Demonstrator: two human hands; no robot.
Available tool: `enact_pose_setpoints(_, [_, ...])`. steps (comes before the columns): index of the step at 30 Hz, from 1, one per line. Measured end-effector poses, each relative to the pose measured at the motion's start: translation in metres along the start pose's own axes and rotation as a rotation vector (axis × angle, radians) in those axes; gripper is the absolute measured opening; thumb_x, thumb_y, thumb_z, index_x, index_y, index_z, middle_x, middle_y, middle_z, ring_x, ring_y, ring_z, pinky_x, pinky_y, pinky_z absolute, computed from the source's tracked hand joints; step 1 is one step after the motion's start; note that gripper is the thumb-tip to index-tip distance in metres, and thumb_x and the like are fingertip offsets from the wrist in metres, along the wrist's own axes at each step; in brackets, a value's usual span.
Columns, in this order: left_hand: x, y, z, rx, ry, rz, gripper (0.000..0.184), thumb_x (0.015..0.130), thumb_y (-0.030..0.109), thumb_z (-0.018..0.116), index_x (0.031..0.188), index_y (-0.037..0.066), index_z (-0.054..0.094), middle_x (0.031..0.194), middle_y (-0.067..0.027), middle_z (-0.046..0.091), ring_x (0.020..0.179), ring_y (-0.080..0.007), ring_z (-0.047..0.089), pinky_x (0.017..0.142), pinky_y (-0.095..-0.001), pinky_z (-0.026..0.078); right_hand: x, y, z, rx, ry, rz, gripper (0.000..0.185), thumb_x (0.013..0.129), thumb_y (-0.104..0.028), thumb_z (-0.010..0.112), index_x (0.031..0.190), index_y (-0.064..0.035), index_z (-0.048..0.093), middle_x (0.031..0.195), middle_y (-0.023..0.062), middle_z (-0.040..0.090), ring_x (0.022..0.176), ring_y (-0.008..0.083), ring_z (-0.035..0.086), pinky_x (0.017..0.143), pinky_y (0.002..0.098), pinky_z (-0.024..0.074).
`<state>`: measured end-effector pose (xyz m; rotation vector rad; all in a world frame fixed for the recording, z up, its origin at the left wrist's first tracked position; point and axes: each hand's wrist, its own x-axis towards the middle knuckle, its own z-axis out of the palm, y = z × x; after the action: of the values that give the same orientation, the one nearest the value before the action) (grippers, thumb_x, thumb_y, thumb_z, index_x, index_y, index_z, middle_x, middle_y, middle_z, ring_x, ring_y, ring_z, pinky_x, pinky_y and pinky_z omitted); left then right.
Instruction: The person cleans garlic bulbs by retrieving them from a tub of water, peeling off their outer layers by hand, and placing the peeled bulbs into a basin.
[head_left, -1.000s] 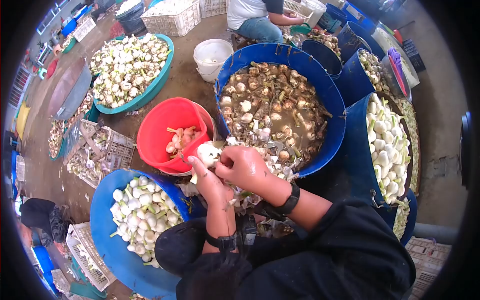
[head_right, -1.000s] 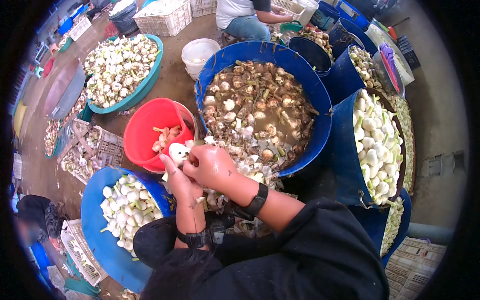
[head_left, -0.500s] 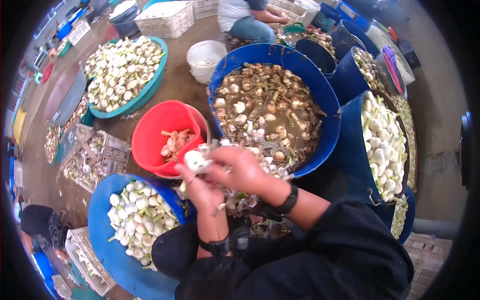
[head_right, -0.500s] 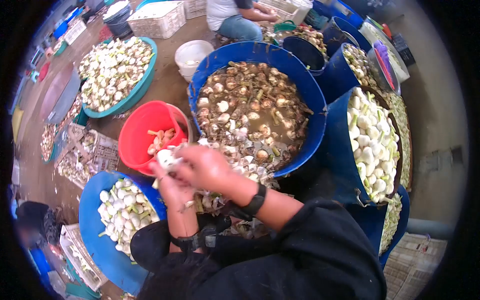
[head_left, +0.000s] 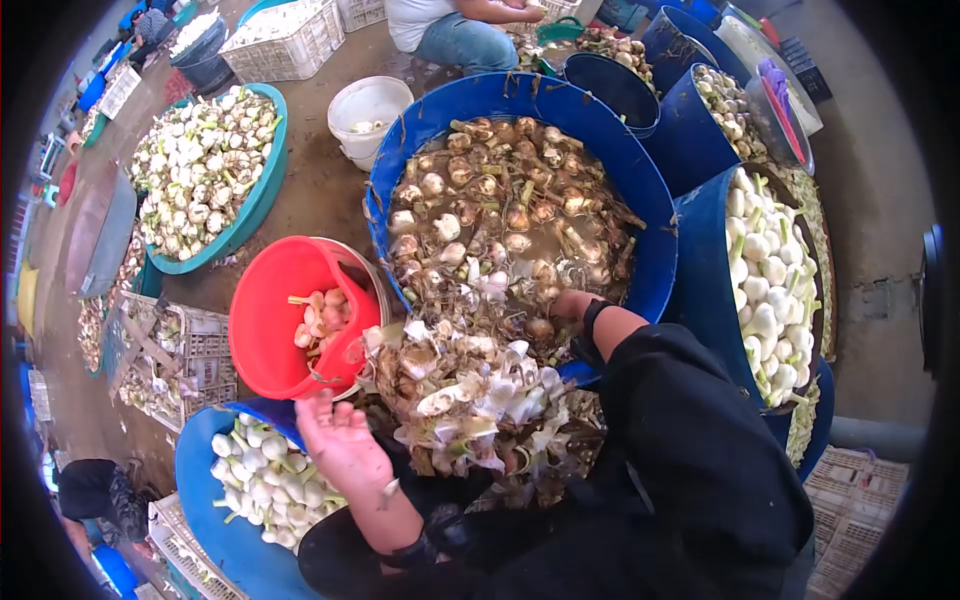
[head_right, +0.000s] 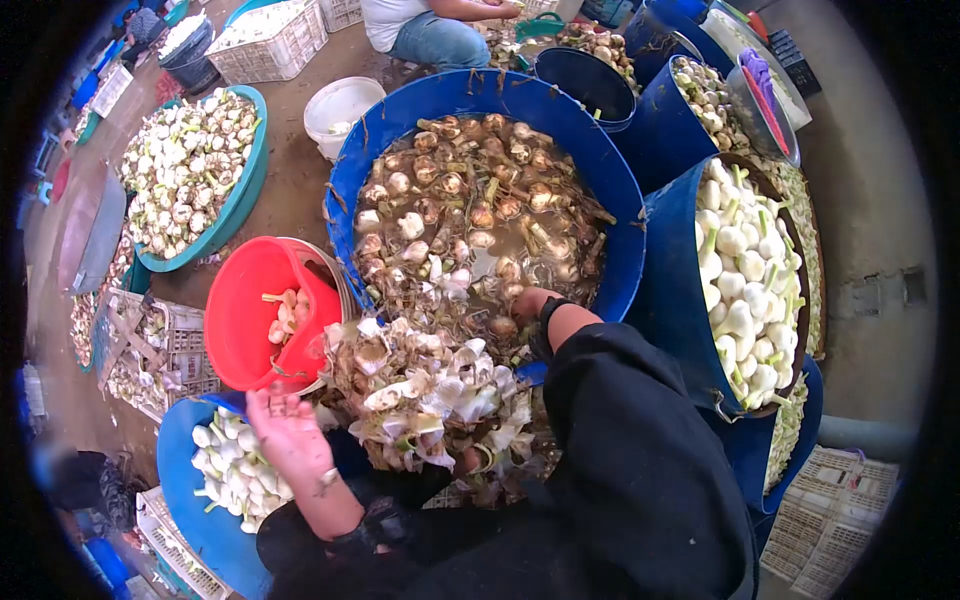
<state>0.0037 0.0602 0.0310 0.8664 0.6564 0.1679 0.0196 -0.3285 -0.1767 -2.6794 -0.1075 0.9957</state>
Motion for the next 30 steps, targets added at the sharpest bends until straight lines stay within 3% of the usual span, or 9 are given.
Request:
enact_pose_setpoints(3, [-0.002, -0.023, 0.02, 0.348, -0.071, 0.077, 0.026, 0.087, 0.027, 0.054, 0.101, 0.006, 0.048, 0.093, -0.0052, 0.054, 0.07, -0.0114, 0.053, 0.058, -0.0228, 0.044, 0.007, -0.023, -0.01, 0.159, -0.024, -0.069, 0.043, 0.092, -0.035, 0.034, 0.102, -0.0021, 0.058, 0.094, 0.0191, 0.061, 0.086, 0.0309, 0.059, 0.077, 0.0387, 0.0444])
enact_pose_setpoints(8, [-0.014, -0.054, 0.036, 0.654, -0.392, -0.23, 0.048, 0.092, 0.033, 0.042, 0.127, 0.001, 0.033, 0.104, -0.0087, 0.047, 0.073, -0.013, 0.055, 0.053, -0.022, 0.046, -0.073, -0.171, -0.09, 0.659, 0.058, -0.307, 0.042, 0.094, -0.035, 0.035, 0.09, 0.0003, 0.057, 0.076, 0.0197, 0.059, 0.068, 0.0282, 0.056, 0.066, 0.0386, 0.0445])
enact_pose_setpoints(12, [-0.015, -0.056, 0.028, 0.415, -0.305, -0.196, 0.035, 0.086, 0.026, 0.057, 0.104, -0.004, 0.057, 0.076, 0.0012, 0.055, 0.069, -0.0058, 0.049, 0.059, -0.02, 0.04, -0.104, -0.238, -0.089, 0.502, 0.135, -0.512, 0.025, 0.087, -0.023, 0.045, 0.08, -0.0027, 0.057, 0.072, 0.0216, 0.059, 0.068, 0.0373, 0.059, 0.064, 0.0447, 0.0452])
enact_pose_setpoints(15, [-0.016, -0.046, 0.02, 0.384, -0.371, -0.173, 0.03, 0.084, 0.021, 0.06, 0.1, -0.004, 0.059, 0.079, -0.0001, 0.057, 0.07, -0.0045, 0.048, 0.063, -0.0193, 0.039, -0.116, -0.258, -0.093, 0.194, 0.207, -0.474, 0.017, 0.081, -0.018, 0.047, 0.077, -0.0034, 0.055, 0.066, 0.0198, 0.057, 0.064, 0.0385, 0.056, 0.059, 0.0458, 0.0443])
enact_pose_setpoints(19, [-0.022, -0.029, 0.024, 0.45, -0.381, -0.257, 0.028, 0.084, 0.023, 0.058, 0.098, -0.001, 0.061, 0.079, 0.0002, 0.057, 0.06, -0.0049, 0.048, 0.049, -0.0191, 0.036, -0.123, -0.262, -0.094, 0.194, 0.332, -0.435, 0.015, 0.075, -0.017, 0.05, 0.073, -0.0027, 0.055, 0.059, 0.0194, 0.054, 0.057, 0.0352, 0.057, 0.056, 0.0441, 0.0448])
enact_pose_setpoints(23, [-0.019, -0.033, 0.021, 0.113, -0.518, -0.369, 0.028, 0.086, 0.026, 0.05, 0.099, 0.004, 0.061, 0.079, 0.0004, 0.058, 0.053, -0.0045, 0.047, 0.04, -0.0184, 0.03, -0.121, -0.258, -0.093, 0.597, 0.183, -0.156, 0.026, 0.079, -0.022, 0.048, 0.083, 0.0002, 0.061, 0.06, 0.0169, 0.058, 0.052, 0.0247, 0.057, 0.054, 0.0365, 0.0471])
enact_pose_setpoints(25, [-0.022, -0.031, 0.025, 0.064, -0.549, -0.362, 0.028, 0.087, 0.024, 0.048, 0.101, 0.005, 0.061, 0.078, 0.0013, 0.057, 0.053, -0.004, 0.046, 0.041, -0.0174, 0.03, -0.128, -0.261, -0.089, 1.349, -0.051, 0.015, 0.029, 0.083, -0.021, 0.046, 0.078, 0.0017, 0.062, 0.066, 0.0112, 0.061, 0.054, 0.0189, 0.058, 0.052, 0.0326, 0.0463])
enact_pose_setpoints(26, [-0.022, -0.03, 0.025, 0.118, -0.556, -0.266, 0.028, 0.086, 0.023, 0.048, 0.102, 0.005, 0.061, 0.078, 0.0015, 0.057, 0.055, -0.0039, 0.047, 0.042, -0.0172, 0.031, -0.144, -0.272, -0.101, 1.222, 0.057, -0.055, 0.03, 0.084, -0.02, 0.044, 0.075, 0.003, 0.062, 0.07, 0.0064, 0.062, 0.057, 0.0167, 0.059, 0.051, 0.0288, 0.0455])
enact_pose_setpoints(30, [-0.023, -0.019, 0.021, 0.222, -0.675, -0.145, 0.028, 0.084, 0.025, 0.05, 0.101, 0.005, 0.063, 0.083, 0.001, 0.059, 0.066, -0.0049, 0.051, 0.049, -0.0179, 0.036, -0.173, -0.289, -0.111, 0.302, 0.4, -0.289, 0.022, 0.081, -0.02, 0.048, 0.081, -0.0032, 0.062, 0.075, 0.0218, 0.058, 0.069, 0.0346, 0.059, 0.066, 0.0414, 0.0464])
